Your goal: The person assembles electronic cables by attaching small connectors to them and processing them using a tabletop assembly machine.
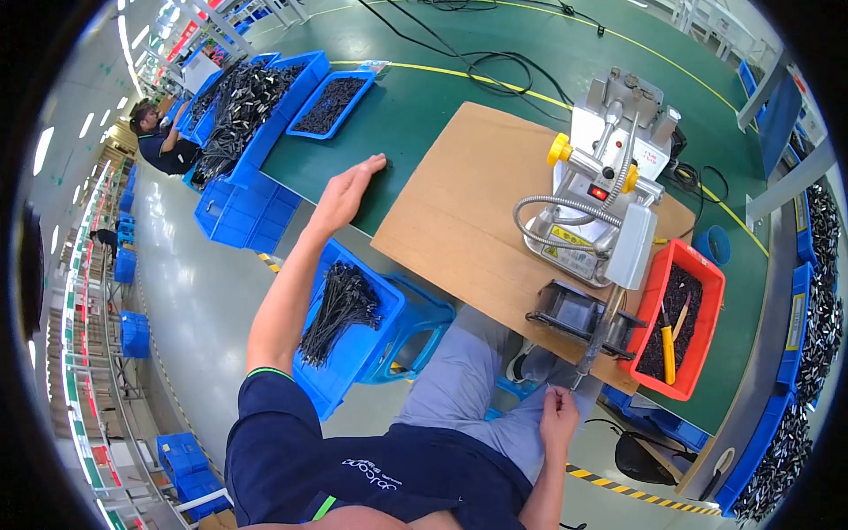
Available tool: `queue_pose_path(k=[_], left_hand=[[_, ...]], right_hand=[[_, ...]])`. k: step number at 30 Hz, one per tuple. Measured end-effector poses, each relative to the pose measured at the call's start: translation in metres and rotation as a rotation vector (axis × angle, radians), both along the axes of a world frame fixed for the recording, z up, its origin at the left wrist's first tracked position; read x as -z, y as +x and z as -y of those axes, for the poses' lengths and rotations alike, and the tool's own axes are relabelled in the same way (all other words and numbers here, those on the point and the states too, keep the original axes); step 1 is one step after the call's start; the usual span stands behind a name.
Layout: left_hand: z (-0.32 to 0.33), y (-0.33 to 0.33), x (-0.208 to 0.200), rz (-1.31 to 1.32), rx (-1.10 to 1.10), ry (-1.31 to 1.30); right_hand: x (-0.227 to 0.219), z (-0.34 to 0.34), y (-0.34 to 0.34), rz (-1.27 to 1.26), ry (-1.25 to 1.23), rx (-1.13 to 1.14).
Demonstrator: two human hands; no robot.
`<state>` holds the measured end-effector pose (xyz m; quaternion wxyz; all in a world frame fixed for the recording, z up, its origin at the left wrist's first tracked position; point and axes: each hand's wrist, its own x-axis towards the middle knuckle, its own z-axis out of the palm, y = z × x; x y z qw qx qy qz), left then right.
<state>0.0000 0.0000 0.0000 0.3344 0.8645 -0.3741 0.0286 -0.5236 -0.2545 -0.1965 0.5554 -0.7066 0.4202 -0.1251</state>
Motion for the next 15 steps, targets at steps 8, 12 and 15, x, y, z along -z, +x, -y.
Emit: queue_pose_path(k=[8, 12, 15], left_hand=[[-0.015, -0.019, -0.015, 0.054, -0.237, -0.072], [0.0, -0.023, -0.02, 0.055, -0.22, 0.068], [0.013, -0.014, -0.02, 0.091, -0.202, 0.067]], right_hand=[[-0.005, 0.0, 0.006, -0.04, 0.022, -0.006], [-0.002, 0.0, 0.007, -0.06, 0.026, -0.004], [-0.003, -0.001, 0.007, -0.05, 0.009, -0.015]])
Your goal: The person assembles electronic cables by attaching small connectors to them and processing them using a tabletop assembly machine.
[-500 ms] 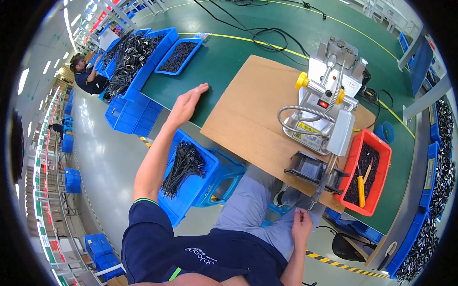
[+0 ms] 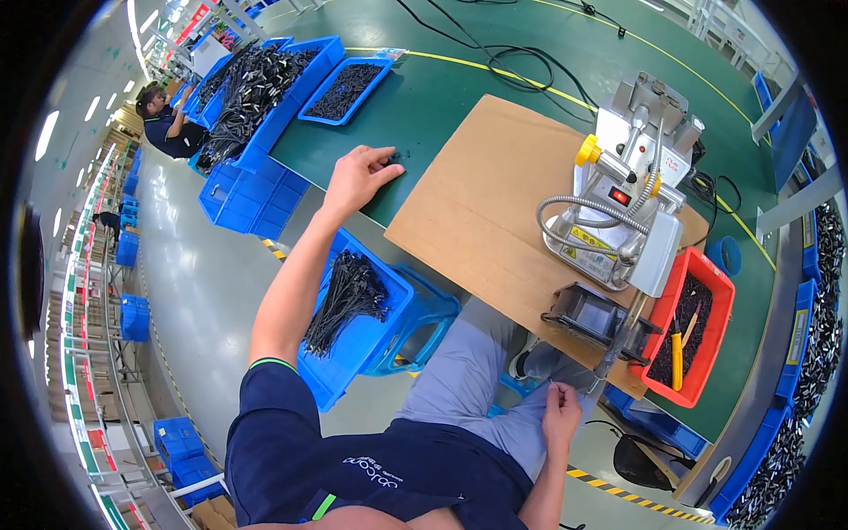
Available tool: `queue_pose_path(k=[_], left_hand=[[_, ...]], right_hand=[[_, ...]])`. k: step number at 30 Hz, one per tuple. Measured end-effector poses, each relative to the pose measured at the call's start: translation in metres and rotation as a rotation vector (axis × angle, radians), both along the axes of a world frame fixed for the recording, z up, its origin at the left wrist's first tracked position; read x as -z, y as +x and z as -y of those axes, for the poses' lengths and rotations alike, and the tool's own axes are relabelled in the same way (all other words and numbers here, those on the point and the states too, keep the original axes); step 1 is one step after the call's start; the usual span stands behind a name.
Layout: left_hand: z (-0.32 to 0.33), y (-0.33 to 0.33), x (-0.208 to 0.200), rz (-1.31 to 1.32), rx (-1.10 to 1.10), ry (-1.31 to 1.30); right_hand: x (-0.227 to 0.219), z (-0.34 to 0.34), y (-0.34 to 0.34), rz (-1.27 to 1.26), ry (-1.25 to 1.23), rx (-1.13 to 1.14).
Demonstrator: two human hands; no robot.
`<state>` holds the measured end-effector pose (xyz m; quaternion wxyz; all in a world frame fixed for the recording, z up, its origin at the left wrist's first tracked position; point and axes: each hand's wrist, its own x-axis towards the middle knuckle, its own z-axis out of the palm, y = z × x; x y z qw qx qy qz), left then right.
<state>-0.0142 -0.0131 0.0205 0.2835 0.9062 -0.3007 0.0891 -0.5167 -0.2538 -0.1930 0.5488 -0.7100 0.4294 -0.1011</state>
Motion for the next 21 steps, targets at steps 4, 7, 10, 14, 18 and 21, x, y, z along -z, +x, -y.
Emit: queue_pose_path(k=[4, 7, 10, 14, 18, 21], left_hand=[[0.003, 0.015, -0.006, -0.096, -0.026, 0.059], [0.005, 0.017, -0.014, -0.163, -0.05, 0.105], [0.009, 0.02, -0.018, -0.098, -0.059, 0.283], [0.005, 0.03, -0.008, -0.002, -0.006, 0.436], [-0.004, 0.034, -0.001, -0.029, 0.036, 0.291], [-0.02, 0.064, -0.007, 0.065, 0.041, 0.023]], right_hand=[[0.004, -0.002, -0.004, 0.01, 0.042, 0.016], [0.005, -0.003, -0.005, 0.013, 0.037, 0.031], [0.007, -0.003, -0.005, 0.018, 0.02, 0.032], [0.008, -0.003, -0.005, 0.037, 0.041, 0.032], [0.001, -0.004, -0.002, 0.043, 0.088, 0.034], [0.007, -0.003, -0.002, 0.067, 0.062, 0.021]])
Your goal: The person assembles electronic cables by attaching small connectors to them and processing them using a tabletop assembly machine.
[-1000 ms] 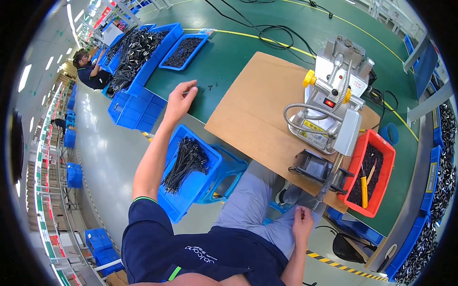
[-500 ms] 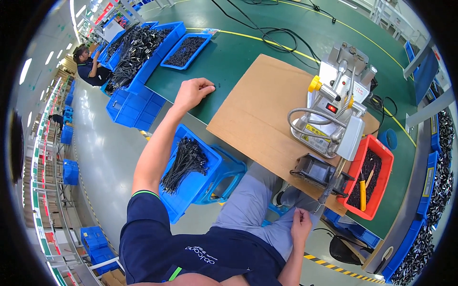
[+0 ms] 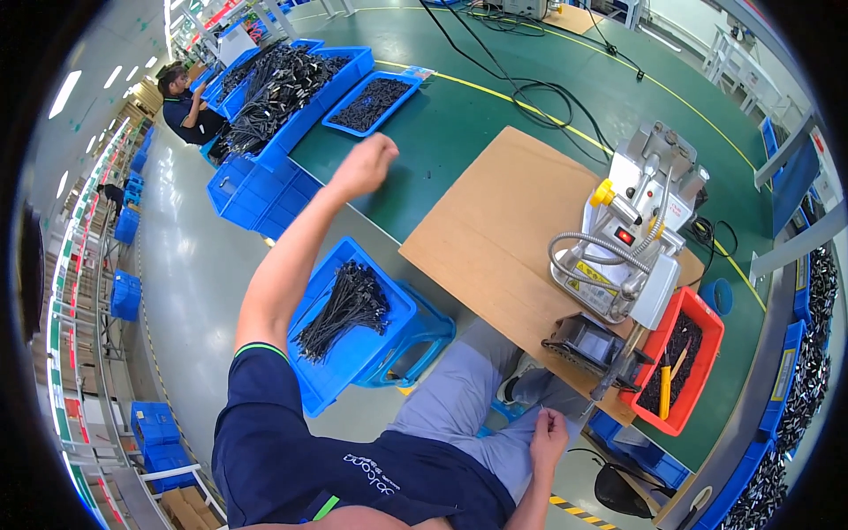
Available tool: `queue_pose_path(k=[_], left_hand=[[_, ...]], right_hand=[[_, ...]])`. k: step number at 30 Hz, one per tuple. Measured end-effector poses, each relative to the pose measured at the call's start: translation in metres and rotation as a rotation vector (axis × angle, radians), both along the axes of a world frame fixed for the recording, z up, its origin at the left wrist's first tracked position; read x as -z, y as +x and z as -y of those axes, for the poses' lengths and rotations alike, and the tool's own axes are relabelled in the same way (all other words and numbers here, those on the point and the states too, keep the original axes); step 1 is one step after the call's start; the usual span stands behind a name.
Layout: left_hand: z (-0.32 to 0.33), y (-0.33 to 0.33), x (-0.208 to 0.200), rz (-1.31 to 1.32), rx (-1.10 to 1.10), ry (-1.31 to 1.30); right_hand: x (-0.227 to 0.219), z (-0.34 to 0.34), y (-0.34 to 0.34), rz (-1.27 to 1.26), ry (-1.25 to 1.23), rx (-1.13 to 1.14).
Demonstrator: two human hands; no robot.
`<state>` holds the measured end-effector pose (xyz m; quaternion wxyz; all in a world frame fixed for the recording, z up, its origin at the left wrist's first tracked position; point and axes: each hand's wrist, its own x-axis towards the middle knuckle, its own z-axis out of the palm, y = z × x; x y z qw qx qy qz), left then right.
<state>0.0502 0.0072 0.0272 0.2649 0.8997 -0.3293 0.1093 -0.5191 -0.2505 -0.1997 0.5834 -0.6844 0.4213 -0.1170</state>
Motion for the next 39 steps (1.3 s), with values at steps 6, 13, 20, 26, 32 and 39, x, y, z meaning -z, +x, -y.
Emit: queue_pose_path(k=[6, 13, 20, 26, 32, 39], left_hand=[[-0.015, 0.094, -0.036, 0.24, -0.163, -0.207], [-0.01, 0.084, -0.021, 0.244, -0.247, -0.221], [0.043, -0.027, -0.006, -0.243, -0.167, 0.091], [0.058, -0.032, -0.004, -0.223, -0.167, 0.21], [0.036, 0.021, 0.0, 0.127, -0.221, 0.025], [-0.007, 0.088, -0.023, -0.098, -0.392, -0.108]], right_hand=[[-0.003, 0.0, 0.005, -0.034, -0.005, -0.011], [-0.009, -0.004, 0.011, -0.069, -0.006, 0.019], [-0.007, 0.002, 0.01, -0.075, 0.006, -0.003], [-0.007, -0.002, 0.009, -0.054, 0.009, 0.012], [-0.004, 0.001, 0.001, -0.06, -0.021, 0.015], [-0.003, -0.002, 0.009, -0.071, 0.037, 0.056]])
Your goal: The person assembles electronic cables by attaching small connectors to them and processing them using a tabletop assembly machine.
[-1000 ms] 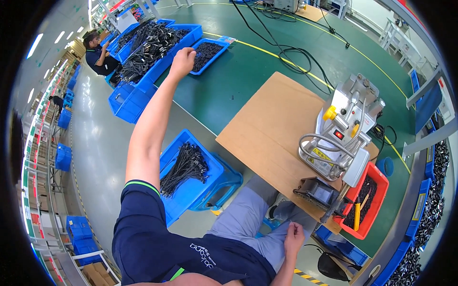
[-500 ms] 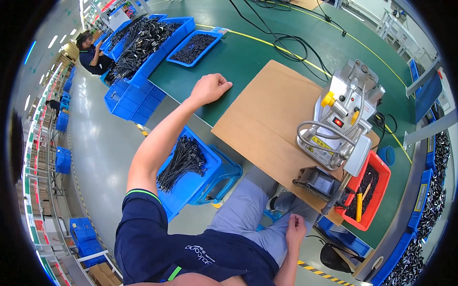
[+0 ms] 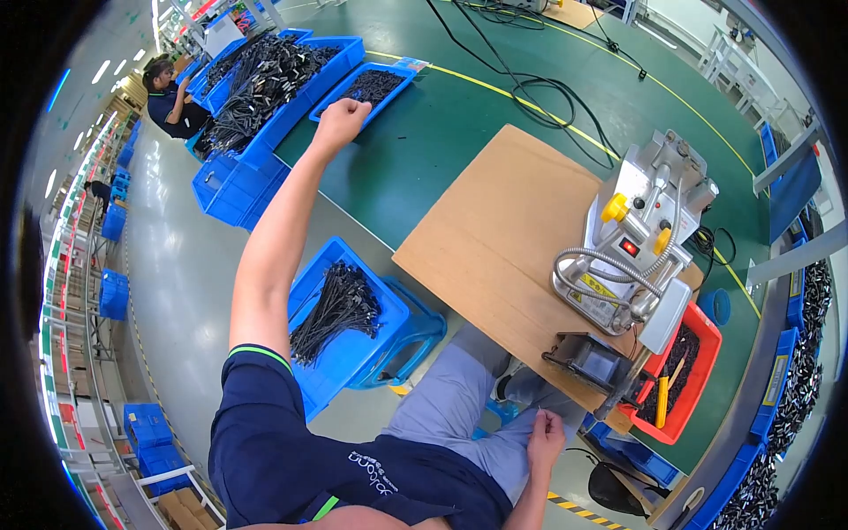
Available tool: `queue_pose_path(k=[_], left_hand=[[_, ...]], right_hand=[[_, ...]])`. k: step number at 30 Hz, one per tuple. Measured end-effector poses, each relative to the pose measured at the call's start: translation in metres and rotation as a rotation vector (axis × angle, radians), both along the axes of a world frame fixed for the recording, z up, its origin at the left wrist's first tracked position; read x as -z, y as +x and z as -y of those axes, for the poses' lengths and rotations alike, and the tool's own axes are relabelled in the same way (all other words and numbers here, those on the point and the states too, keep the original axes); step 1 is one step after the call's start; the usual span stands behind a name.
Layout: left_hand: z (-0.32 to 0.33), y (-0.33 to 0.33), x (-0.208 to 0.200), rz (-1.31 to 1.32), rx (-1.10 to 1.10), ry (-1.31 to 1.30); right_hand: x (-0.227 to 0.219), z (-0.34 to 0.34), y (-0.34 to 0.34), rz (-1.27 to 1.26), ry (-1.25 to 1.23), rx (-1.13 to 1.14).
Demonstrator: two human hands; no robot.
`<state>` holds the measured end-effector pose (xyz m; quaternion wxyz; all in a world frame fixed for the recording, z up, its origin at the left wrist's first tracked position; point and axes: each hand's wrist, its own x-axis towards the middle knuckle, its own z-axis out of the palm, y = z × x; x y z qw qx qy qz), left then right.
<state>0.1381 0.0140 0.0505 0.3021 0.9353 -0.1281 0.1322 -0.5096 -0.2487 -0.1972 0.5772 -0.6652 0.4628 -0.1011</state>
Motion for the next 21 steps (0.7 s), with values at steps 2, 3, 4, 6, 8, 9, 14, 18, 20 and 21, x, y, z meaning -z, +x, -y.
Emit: queue_pose_path(k=[2, 3, 4, 6, 8, 9, 14, 18, 20, 21], left_hand=[[-0.004, -0.008, 0.008, 0.031, 0.083, 0.036], [-0.001, -0.011, 0.012, 0.03, 0.112, 0.061], [0.004, -0.013, 0.014, 0.043, 0.182, 0.057], [0.018, -0.015, 0.019, 0.022, 0.273, 0.079], [0.031, -0.019, 0.021, -0.074, 0.369, 0.132], [0.03, -0.016, 0.026, -0.079, 0.377, 0.141], [0.038, -0.006, 0.035, -0.023, 0.336, 0.3], [0.017, 0.014, 0.015, 0.2, 0.126, 0.02], [0.01, 0.016, 0.004, 0.138, -0.008, -0.018], [0.004, 0.017, 0.005, 0.135, -0.107, -0.013]], right_hand=[[-0.001, -0.001, 0.003, -0.044, -0.012, -0.013], [-0.001, -0.001, 0.004, -0.046, -0.015, -0.014], [-0.002, 0.001, 0.005, -0.048, -0.028, -0.017], [-0.001, 0.004, 0.006, -0.053, -0.046, -0.023], [0.002, 0.008, 0.005, -0.057, -0.034, -0.02], [0.002, 0.007, 0.006, -0.051, -0.037, -0.023], [0.003, 0.004, 0.008, -0.063, -0.04, -0.027], [-0.003, -0.001, 0.008, -0.05, -0.051, -0.043], [0.001, 0.0, -0.001, -0.022, -0.036, -0.016], [0.001, 0.0, -0.005, -0.022, -0.036, -0.011]])
